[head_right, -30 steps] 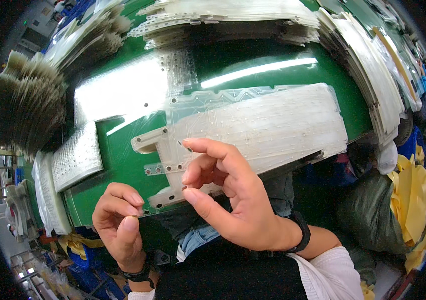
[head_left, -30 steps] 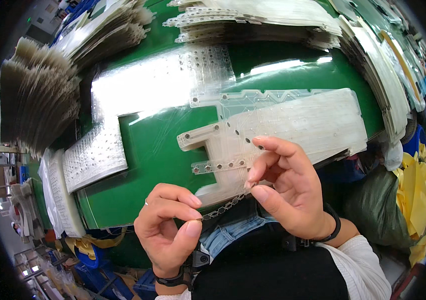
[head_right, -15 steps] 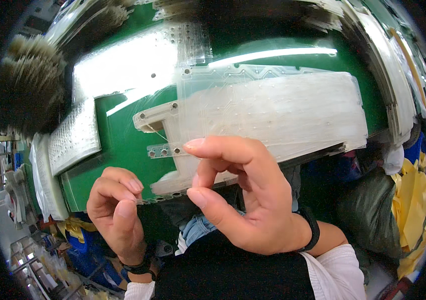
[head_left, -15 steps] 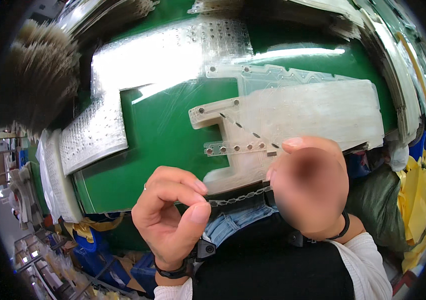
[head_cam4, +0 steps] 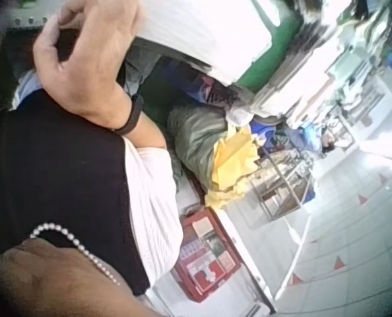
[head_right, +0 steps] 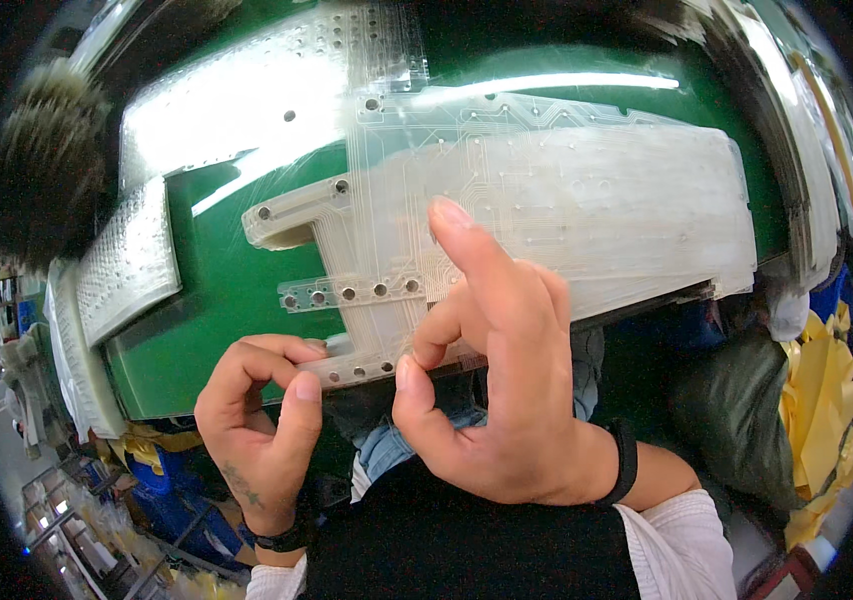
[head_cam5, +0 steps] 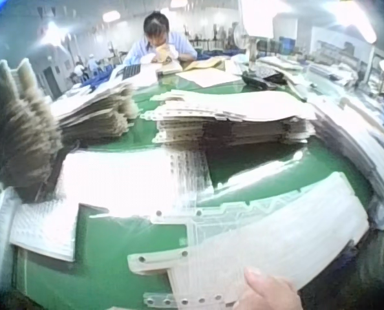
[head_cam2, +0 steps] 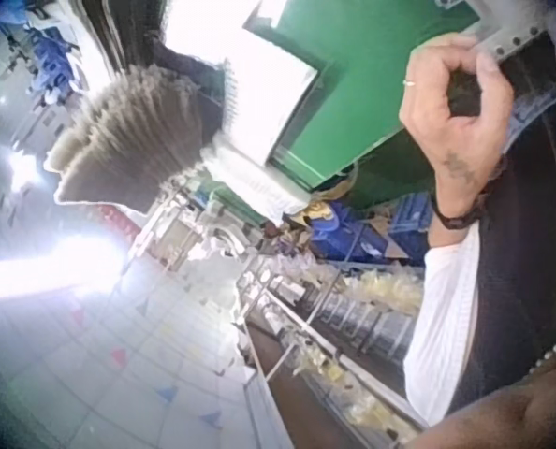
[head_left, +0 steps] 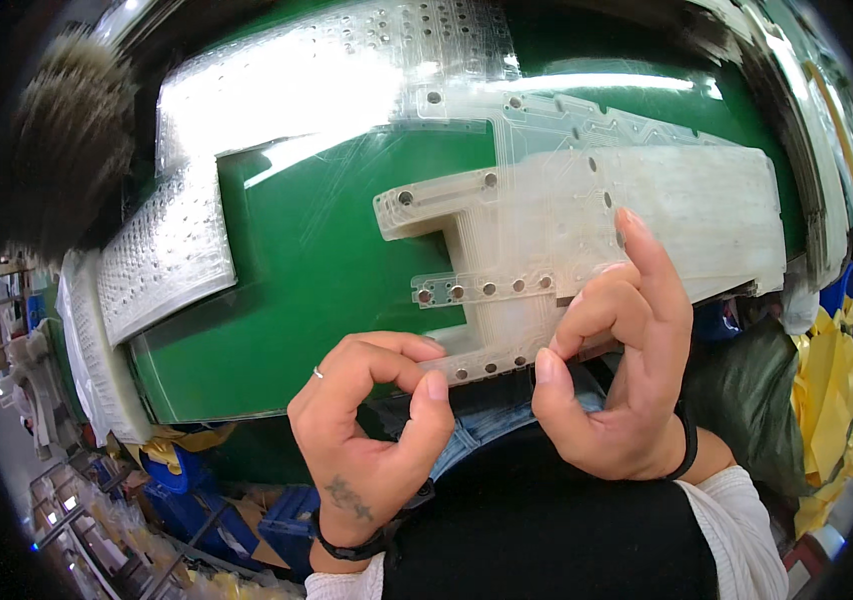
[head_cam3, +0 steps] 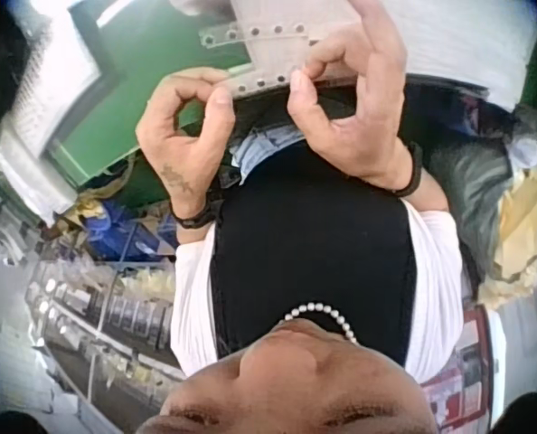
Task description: Inspecting and sorting transparent plastic electronic components at a factory workstation.
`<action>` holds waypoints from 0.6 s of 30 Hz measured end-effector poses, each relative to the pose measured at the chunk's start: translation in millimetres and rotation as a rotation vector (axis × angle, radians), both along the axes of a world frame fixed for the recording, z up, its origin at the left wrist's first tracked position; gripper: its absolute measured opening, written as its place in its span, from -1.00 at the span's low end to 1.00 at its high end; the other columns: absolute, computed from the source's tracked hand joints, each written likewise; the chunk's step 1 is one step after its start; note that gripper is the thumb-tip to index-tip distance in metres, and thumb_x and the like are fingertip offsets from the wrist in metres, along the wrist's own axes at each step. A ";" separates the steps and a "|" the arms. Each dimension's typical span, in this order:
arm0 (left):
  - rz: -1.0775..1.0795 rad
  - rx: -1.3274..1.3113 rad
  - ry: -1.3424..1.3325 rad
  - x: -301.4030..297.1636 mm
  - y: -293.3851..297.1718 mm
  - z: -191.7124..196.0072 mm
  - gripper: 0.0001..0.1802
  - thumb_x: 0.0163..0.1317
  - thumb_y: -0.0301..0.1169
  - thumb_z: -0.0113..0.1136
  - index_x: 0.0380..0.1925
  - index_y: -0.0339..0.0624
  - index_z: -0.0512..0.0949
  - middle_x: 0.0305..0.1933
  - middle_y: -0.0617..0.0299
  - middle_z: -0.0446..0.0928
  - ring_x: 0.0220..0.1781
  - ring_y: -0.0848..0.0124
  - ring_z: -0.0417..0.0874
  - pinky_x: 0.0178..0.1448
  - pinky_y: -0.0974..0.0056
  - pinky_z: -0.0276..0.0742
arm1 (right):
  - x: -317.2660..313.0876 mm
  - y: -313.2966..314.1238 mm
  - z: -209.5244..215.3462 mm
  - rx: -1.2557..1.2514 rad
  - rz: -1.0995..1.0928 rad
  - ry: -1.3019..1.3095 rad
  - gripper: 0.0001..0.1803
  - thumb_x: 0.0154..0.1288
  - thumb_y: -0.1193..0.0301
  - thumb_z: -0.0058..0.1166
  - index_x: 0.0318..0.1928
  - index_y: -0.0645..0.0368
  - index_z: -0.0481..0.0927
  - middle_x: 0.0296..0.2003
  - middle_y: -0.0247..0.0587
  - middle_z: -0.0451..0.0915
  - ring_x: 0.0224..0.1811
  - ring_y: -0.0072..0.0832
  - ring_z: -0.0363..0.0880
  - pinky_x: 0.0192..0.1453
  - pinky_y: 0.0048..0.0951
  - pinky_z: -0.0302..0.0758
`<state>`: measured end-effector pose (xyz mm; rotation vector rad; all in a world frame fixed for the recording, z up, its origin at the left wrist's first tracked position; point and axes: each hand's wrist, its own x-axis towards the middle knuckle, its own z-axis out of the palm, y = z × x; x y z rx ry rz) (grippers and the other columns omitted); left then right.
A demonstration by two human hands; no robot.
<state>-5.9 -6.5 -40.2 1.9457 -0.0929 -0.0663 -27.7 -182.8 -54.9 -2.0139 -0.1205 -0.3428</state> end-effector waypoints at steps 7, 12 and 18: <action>0.017 0.013 0.016 0.0 0.6 -0.4 -0.88 -0.10 -0.59 0.27 -0.61 -0.26 0.49 -0.42 0.13 0.62 -0.38 0.40 0.62 -0.20 0.40 0.47 | 4.3 -8.2 2.4 -0.139 0.134 0.000 -0.12 0.00 0.63 0.05 0.32 0.50 -0.09 -0.47 -0.36 0.39 -0.46 -0.67 0.32 -0.39 -0.73 0.31; -0.004 0.017 0.000 1.4 0.9 -1.4 -0.88 -0.10 -0.59 0.27 -0.61 -0.26 0.49 -0.42 0.12 0.62 -0.38 0.39 0.63 -0.21 0.40 0.47 | 4.2 -8.3 2.5 -0.157 0.141 0.002 -0.13 0.01 0.63 0.05 0.32 0.50 -0.08 -0.48 -0.36 0.39 -0.45 -0.67 0.32 -0.39 -0.72 0.29; -0.022 0.036 -0.016 2.8 1.4 -1.1 -0.88 -0.10 -0.59 0.27 -0.61 -0.26 0.49 -0.43 0.13 0.62 -0.40 0.38 0.63 -0.23 0.39 0.47 | 4.7 -8.8 3.9 -0.170 0.153 0.003 -0.14 0.02 0.63 0.05 0.32 0.50 -0.08 -0.47 -0.34 0.39 -0.45 -0.67 0.32 -0.39 -0.72 0.28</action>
